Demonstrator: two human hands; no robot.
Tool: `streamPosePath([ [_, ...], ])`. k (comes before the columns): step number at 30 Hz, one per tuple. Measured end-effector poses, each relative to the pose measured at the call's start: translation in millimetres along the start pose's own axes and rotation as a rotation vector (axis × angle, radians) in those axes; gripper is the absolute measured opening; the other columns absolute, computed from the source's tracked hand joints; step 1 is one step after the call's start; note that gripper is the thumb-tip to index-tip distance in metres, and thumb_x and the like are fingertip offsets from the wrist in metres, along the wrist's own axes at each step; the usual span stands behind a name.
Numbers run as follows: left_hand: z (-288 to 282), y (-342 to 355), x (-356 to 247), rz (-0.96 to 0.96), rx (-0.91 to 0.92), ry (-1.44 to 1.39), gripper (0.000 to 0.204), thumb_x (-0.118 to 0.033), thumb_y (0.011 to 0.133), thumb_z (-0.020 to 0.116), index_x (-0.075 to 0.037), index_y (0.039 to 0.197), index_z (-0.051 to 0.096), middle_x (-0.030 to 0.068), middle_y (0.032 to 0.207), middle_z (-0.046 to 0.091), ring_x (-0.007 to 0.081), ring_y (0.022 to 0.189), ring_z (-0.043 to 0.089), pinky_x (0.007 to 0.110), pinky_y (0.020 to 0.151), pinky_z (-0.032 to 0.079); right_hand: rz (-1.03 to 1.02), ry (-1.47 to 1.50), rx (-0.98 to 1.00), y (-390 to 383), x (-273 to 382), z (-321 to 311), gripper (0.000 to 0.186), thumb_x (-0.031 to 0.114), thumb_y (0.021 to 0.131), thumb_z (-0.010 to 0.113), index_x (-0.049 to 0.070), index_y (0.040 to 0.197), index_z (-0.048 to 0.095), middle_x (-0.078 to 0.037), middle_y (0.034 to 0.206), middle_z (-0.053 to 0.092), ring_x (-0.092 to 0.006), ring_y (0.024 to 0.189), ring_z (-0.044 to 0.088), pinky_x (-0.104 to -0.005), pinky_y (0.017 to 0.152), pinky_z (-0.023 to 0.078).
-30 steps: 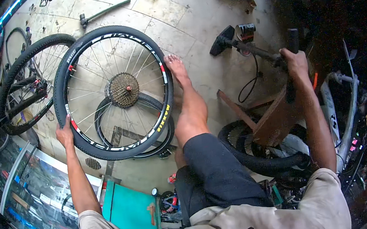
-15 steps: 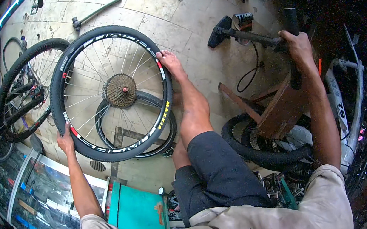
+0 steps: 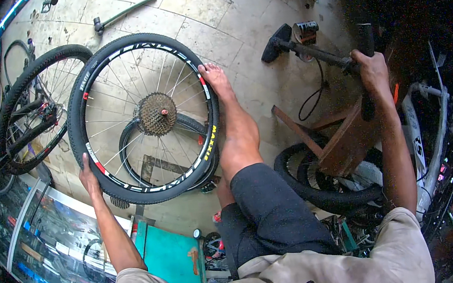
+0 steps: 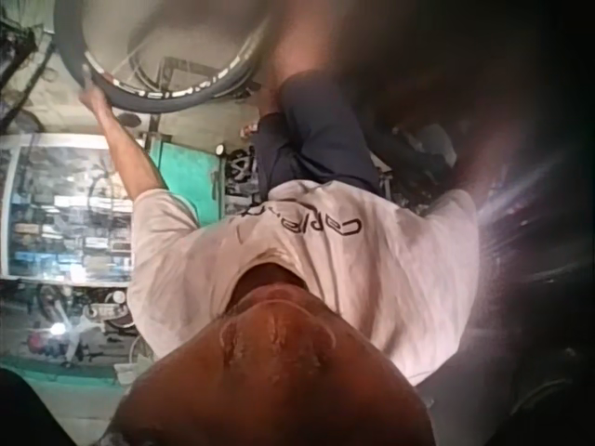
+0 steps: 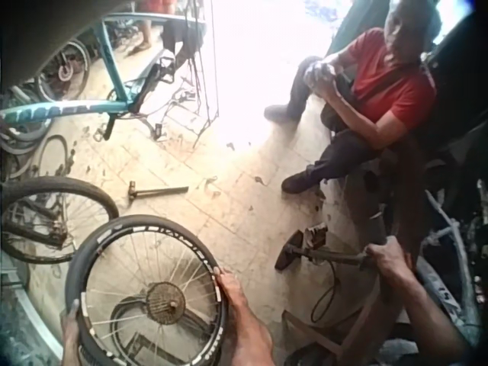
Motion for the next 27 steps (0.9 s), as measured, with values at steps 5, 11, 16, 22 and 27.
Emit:
streamPosePath([
  [5, -2, -1, -15, 0.023, -0.073, 0.165, 0.083, -0.070, 0.084, 0.066, 0.008, 0.111, 0.073, 0.0224, 0.101, 0.073, 0.0317, 0.094, 0.066, 0.040, 0.091, 0.048, -0.014, -0.025, 0.019, -3, 8, 5, 0.041, 0.034, 0.083, 0.068, -0.007, 0.084, 0.066, -0.008, 0.074, 0.065, -0.0207, 0.064, 0.059, -0.0382, 0.064, 0.047],
  [11, -3, 1, -10, 0.014, -0.118, 0.259, 0.090, -0.078, 0.080, 0.064, 0.008, 0.109, 0.074, 0.0249, 0.104, 0.073, 0.0355, 0.098, 0.066, 0.044, 0.095, 0.047, -0.031, -0.033, 0.012, -4, 6, 6, 0.036, 0.033, 0.084, 0.065, -0.001, 0.081, 0.072, -0.005, 0.071, 0.066, -0.0151, 0.067, 0.059, -0.0331, 0.068, 0.045],
  [16, -6, 13, -5, -0.012, -0.137, 0.315, 0.094, -0.080, 0.079, 0.063, 0.009, 0.107, 0.073, 0.0264, 0.101, 0.072, 0.0379, 0.097, 0.066, 0.045, 0.094, 0.048, -0.051, -0.018, 0.044, -12, 5, 9, 0.037, 0.034, 0.083, 0.066, -0.002, 0.080, 0.071, -0.006, 0.072, 0.065, -0.0156, 0.066, 0.058, -0.0338, 0.067, 0.045],
  [22, -6, 15, 10, -0.007, -0.098, 0.278, 0.097, -0.081, 0.078, 0.063, 0.012, 0.104, 0.072, 0.0295, 0.101, 0.071, 0.0416, 0.098, 0.065, 0.047, 0.096, 0.047, -0.043, -0.104, 0.009, -7, -3, 5, 0.037, 0.034, 0.084, 0.066, -0.003, 0.083, 0.071, -0.005, 0.075, 0.067, -0.0151, 0.069, 0.059, -0.0336, 0.069, 0.046],
  [27, -8, 22, 19, -0.013, -0.118, 0.312, 0.098, -0.080, 0.079, 0.063, 0.013, 0.105, 0.071, 0.0310, 0.101, 0.070, 0.0423, 0.098, 0.065, 0.047, 0.096, 0.046, -0.109, -0.038, 0.032, 3, -8, 5, 0.038, 0.034, 0.082, 0.067, -0.005, 0.085, 0.067, -0.007, 0.073, 0.064, -0.0184, 0.066, 0.058, -0.0377, 0.065, 0.046],
])
Point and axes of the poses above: each hand's wrist, its own y-axis towards the middle knuckle, its own z-axis out of the palm, x = y × z, the point moved 5 cm from there along y, towards the middle knuckle
